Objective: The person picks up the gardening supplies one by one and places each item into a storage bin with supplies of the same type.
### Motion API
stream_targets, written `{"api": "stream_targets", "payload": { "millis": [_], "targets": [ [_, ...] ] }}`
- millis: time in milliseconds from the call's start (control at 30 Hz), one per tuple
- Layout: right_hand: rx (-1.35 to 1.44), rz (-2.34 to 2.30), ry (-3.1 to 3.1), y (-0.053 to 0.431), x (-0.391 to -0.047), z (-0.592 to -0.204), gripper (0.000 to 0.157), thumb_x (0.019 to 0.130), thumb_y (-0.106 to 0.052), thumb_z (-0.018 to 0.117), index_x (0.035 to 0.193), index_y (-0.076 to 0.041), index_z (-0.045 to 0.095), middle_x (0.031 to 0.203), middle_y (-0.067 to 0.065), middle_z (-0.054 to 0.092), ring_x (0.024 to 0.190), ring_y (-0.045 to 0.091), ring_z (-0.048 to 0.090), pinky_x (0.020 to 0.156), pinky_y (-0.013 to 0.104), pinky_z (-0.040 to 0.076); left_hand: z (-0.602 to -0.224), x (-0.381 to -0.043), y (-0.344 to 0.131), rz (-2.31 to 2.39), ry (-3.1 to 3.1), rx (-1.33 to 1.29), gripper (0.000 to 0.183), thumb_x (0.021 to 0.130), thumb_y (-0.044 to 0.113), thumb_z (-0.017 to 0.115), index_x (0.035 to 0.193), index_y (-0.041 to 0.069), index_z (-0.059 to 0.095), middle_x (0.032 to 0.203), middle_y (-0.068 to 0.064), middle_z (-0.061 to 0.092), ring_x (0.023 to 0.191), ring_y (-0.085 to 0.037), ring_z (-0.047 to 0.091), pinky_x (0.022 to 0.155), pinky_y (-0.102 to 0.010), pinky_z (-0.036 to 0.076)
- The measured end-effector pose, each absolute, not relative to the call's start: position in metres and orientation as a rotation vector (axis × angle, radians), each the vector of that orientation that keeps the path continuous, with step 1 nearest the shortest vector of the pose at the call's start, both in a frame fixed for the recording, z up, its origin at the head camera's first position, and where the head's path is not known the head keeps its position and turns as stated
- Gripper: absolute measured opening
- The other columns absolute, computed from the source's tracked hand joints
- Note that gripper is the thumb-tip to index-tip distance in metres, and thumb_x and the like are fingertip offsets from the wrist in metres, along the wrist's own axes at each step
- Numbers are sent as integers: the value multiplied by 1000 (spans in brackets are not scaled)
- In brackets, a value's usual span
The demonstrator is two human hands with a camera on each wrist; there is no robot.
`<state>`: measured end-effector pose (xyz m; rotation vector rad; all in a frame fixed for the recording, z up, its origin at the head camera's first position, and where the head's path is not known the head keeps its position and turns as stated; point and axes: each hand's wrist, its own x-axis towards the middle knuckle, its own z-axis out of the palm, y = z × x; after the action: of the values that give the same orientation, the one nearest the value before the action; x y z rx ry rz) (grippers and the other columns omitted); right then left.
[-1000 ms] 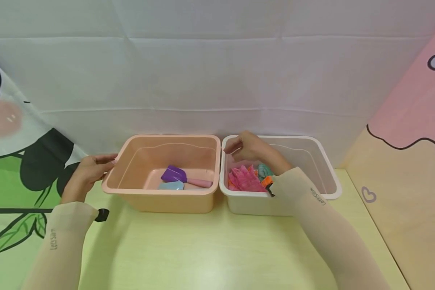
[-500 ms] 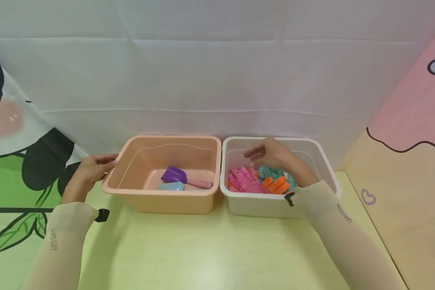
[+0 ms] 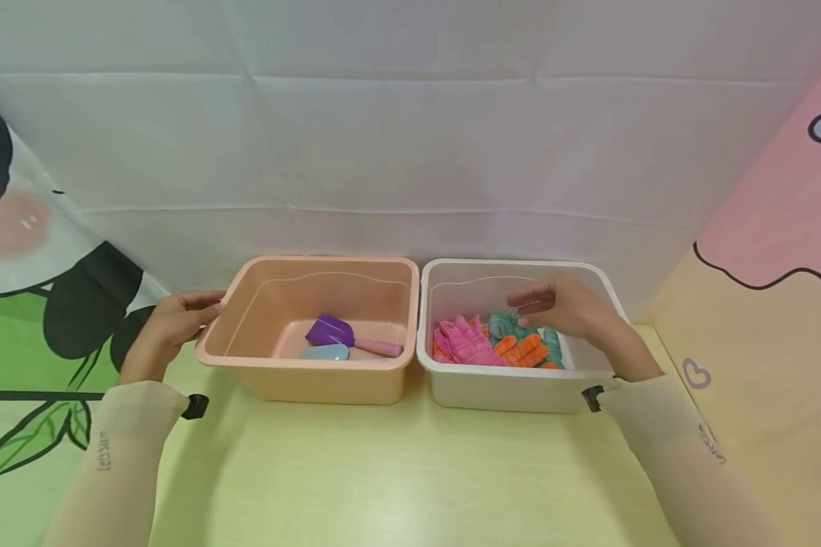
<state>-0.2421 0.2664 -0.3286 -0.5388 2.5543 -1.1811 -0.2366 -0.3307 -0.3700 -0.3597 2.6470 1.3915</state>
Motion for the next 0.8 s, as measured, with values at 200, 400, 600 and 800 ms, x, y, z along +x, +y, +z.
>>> {"api": "stream_targets", "payload": {
  "millis": [200,400,600,800],
  "targets": [
    [-506,-1188,2557,291,-232,-334,42,98,-5,74,137,8,65,136,23,69,117,18,72,88,18,57,-370,-237,-331,1387,2649,-359,56,112,30,51,161,2,42,159,-28,45,126,-31,55,77,-16,53],
    [-453,-1162,2608,316,-223,-344,45,98,-10,76,139,5,65,137,22,68,106,-5,69,87,13,54,-371,-238,-332,1396,2648,-365,55,112,29,51,160,2,42,158,-29,47,124,-31,56,76,-15,53],
    [-377,-1229,2596,341,-214,-350,50,98,-11,77,142,7,61,127,-8,74,106,-8,68,86,13,54,-371,-237,-331,1426,2640,-373,54,112,26,51,160,2,43,158,-29,46,125,-32,56,74,-12,52],
    [-312,-1275,2622,370,-205,-354,48,99,-12,75,143,3,62,118,-30,70,105,-10,67,84,7,50,-371,-237,-331,1424,2644,-365,54,113,28,51,160,3,43,159,-28,45,125,-30,56,74,-12,52]
  ]
}}
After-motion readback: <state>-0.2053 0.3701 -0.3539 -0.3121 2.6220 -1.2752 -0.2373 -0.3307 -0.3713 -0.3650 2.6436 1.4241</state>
